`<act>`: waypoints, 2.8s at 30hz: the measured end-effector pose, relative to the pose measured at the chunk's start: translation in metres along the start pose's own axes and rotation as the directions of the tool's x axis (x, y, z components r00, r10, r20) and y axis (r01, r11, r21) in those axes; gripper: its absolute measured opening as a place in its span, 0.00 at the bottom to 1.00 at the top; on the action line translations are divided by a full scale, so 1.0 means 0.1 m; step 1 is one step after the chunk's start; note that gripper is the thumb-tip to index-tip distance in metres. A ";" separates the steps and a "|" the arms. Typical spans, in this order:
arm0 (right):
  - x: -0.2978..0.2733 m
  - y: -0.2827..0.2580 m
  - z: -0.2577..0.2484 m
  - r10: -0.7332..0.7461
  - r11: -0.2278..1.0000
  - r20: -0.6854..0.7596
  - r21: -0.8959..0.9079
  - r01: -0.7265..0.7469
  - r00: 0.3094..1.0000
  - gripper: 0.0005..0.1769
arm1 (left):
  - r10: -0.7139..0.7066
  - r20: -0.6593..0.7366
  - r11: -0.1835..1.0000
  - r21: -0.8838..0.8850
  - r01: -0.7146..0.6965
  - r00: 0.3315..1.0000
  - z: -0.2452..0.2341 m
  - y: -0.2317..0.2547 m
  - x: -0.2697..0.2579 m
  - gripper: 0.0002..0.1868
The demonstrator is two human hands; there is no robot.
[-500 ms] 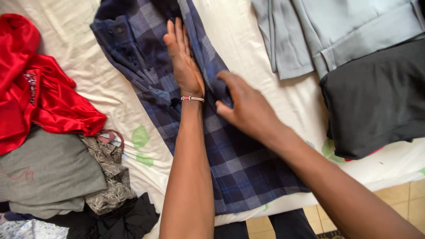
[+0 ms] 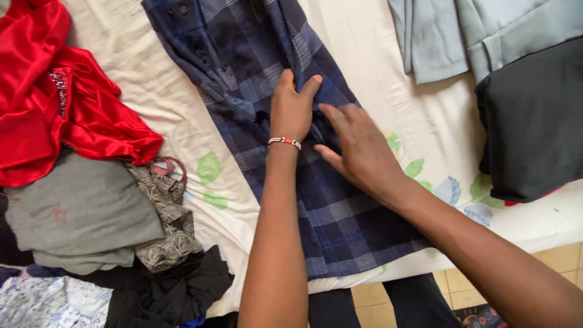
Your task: The person folds a pair of black pants and places them on a bed before buttoning and folding a blue plaid shirt. Finally, they pick up a patterned shirt and fold it by hand.
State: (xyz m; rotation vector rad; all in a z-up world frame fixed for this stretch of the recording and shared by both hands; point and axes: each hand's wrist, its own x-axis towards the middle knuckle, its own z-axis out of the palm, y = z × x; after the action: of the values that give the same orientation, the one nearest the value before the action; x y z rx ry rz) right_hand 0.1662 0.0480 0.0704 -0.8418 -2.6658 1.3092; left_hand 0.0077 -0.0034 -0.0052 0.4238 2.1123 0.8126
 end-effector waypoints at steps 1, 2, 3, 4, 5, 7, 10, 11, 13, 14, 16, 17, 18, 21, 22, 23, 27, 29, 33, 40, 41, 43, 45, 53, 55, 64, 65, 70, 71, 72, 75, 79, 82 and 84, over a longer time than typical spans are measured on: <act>-0.08 0.01 -0.07 0.028 0.994 0.007 -0.106 -0.027 1.000 0.38 | 0.067 -0.102 0.997 0.038 -0.063 0.993 0.07 0.00 0.02 0.28; -0.24 0.04 -0.07 0.025 0.994 -0.001 -0.105 -0.025 1.000 0.38 | 0.075 -0.104 0.997 0.042 -0.071 0.992 0.06 0.00 0.05 0.28; -0.41 0.08 -0.08 0.099 0.978 0.019 -0.187 -0.093 0.995 0.38 | 0.024 -0.110 0.999 0.025 -0.021 0.994 0.09 -0.01 0.06 0.28; -0.59 0.13 -0.10 0.173 0.950 0.032 -0.268 -0.159 0.984 0.39 | -0.027 -0.115 1.000 0.007 0.028 0.993 0.12 -0.02 0.08 0.29; -0.75 0.21 -0.11 0.172 0.950 0.030 -0.268 -0.158 0.985 0.39 | -0.026 -0.116 1.000 0.007 0.027 0.993 0.15 -0.11 0.13 0.29; -1.07 0.37 -0.14 0.212 0.946 0.100 -0.269 -0.178 0.972 0.40 | 0.134 -0.214 0.990 0.068 -0.122 0.968 0.23 -0.28 0.25 0.34; -1.51 0.53 -0.19 0.262 0.947 0.105 -0.221 -0.235 0.959 0.37 | 0.084 -0.116 0.994 0.079 -0.075 0.990 0.10 -0.14 0.21 0.35; -1.58 0.53 -0.21 0.265 0.945 0.100 -0.224 -0.237 0.959 0.37 | 0.089 -0.112 0.994 0.077 -0.081 0.990 0.00 0.03 0.17 0.35; -1.77 0.51 -0.25 0.233 0.959 0.068 -0.179 -0.218 0.970 0.29 | -0.055 -0.001 0.953 0.299 0.053 0.998 -0.17 0.37 0.06 0.29; -1.78 0.40 -0.24 0.243 0.956 0.065 -0.185 -0.227 0.968 0.29 | -0.054 0.010 0.954 0.295 0.048 0.999 -0.19 0.47 0.04 0.29; -1.83 0.12 -0.20 0.322 0.946 0.252 -0.119 -0.301 0.913 0.29 | -0.039 -0.028 0.922 0.385 0.046 0.999 -0.26 0.60 -0.07 0.26; -1.82 0.06 -0.15 0.320 0.947 0.248 -0.119 -0.299 0.914 0.29 | -0.034 -0.029 0.922 0.385 0.043 0.999 -0.29 0.68 -0.09 0.26; -1.80 0.00 -0.10 0.265 0.964 0.245 -0.068 -0.256 0.933 0.30 | -0.093 -0.058 0.899 0.425 0.109 0.994 -0.33 0.76 -0.11 0.26; -1.68 -0.09 0.04 0.197 0.977 0.264 0.031 -0.212 0.944 0.32 | -0.165 -0.076 0.838 0.514 0.181 0.983 -0.33 0.72 0.00 0.28; -1.65 -0.12 0.10 0.190 0.972 0.297 0.075 -0.221 0.936 0.33 | -0.190 -0.058 0.805 0.563 0.189 0.980 -0.30 0.65 0.06 0.28; -1.66 -0.11 0.16 0.195 0.971 0.300 0.077 -0.227 0.934 0.33 | -0.195 -0.053 0.803 0.566 0.190 0.979 -0.24 0.52 0.09 0.28; -1.72 -0.03 0.39 0.173 0.979 0.274 0.060 -0.197 0.946 0.36 | -0.066 -0.146 0.878 0.462 0.127 0.987 -0.02 0.08 0.20 0.23; -1.78 -0.01 0.47 0.204 0.975 0.298 0.025 -0.221 0.933 0.37 | 0.011 -0.184 0.909 0.412 0.067 0.983 0.09 -0.06 0.16 0.22; -1.75 -0.06 0.50 0.210 0.975 0.345 0.001 -0.224 0.915 0.40 | 0.320 -0.336 0.917 0.346 -0.200 0.886 0.22 -0.20 0.01 0.18; -1.13 0.08 0.19 0.383 0.911 0.492 -0.063 -0.406 0.782 0.20 | 0.332 -0.390 0.928 0.299 -0.223 0.859 0.24 -0.07 0.01 0.19; -0.94 0.12 0.16 0.381 0.913 0.491 -0.066 -0.403 0.784 0.20 | 0.333 -0.394 0.928 0.297 -0.224 0.857 0.28 -0.10 0.02 0.19; -0.54 0.19 0.09 0.029 0.997 -0.068 0.075 -0.023 0.997 0.20 | 0.403 -0.492 0.911 0.295 -0.288 0.771 0.34 -0.16 0.04 0.19; 0.00 0.16 0.04 -0.037 0.998 -0.145 0.037 0.043 0.989 0.21 | 0.400 -0.514 0.914 0.279 -0.293 0.759 0.36 -0.19 0.06 0.19; 1.62 0.26 0.44 -0.223 0.946 -0.094 -0.262 0.191 0.970 0.33 | 0.453 -0.539 0.891 0.241 -0.385 0.710 0.45 -0.35 0.16 0.18; 1.82 0.26 0.57 -0.211 0.909 -0.079 -0.381 0.166 0.974 0.37 | 0.400 -0.528 0.914 0.295 -0.280 0.749 0.52 -0.47 0.22 0.25; 2.15 0.26 0.58 -0.018 0.887 -0.013 -0.462 0.010 1.000 0.40 | 0.238 -0.490 0.966 0.210 -0.151 0.839 0.53 -0.39 0.30 0.18; 2.17 0.30 0.59 -0.021 0.887 -0.012 -0.461 0.013 1.000 0.40 | 0.238 -0.492 0.966 0.212 -0.150 0.837 0.51 -0.37 0.31 0.18; 2.24 0.45 0.69 -0.075 0.870 -0.024 -0.490 0.054 0.997 0.42 | 0.256 -0.473 0.962 0.212 -0.173 0.843 0.47 -0.36 0.32 0.17; 2.24 0.46 0.68 -0.070 0.869 -0.024 -0.492 0.049 0.997 0.42 | 0.256 -0.469 0.962 0.210 -0.174 0.846 0.47 -0.36 0.32 0.17; 2.23 0.46 0.68 -0.071 0.877 -0.032 -0.478 0.047 0.997 0.42 | 0.249 -0.468 0.963 0.213 -0.165 0.848 0.48 -0.36 0.32 0.17; 2.26 0.48 0.65 -0.091 0.888 -0.048 -0.457 0.059 0.995 0.42 | 0.257 -0.483 0.961 0.215 -0.172 0.837 0.50 -0.38 0.37 0.18; 2.26 0.54 0.69 -0.083 0.897 -0.045 -0.439 0.055 0.996 0.42 | 0.314 -0.491 0.946 0.228 -0.229 0.812 0.58 -0.49 0.42 0.21; 2.28 0.59 0.71 -0.125 0.895 -0.074 -0.439 0.080 0.989 0.41 | 0.296 -0.497 0.951 0.235 -0.201 0.816 0.65 -0.56 0.48 0.21; 2.28 0.60 0.72 -0.117 0.893 -0.061 -0.444 0.077 0.991 0.42 | 0.353 -0.544 0.927 0.312 -0.207 0.762 0.68 -0.60 0.51 0.22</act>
State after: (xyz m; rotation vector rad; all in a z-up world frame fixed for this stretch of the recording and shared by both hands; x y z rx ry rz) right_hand -0.0210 0.1391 -0.0625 -0.7626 -2.9323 0.6304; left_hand 0.0295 0.0079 -0.1060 0.6999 2.7984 0.9595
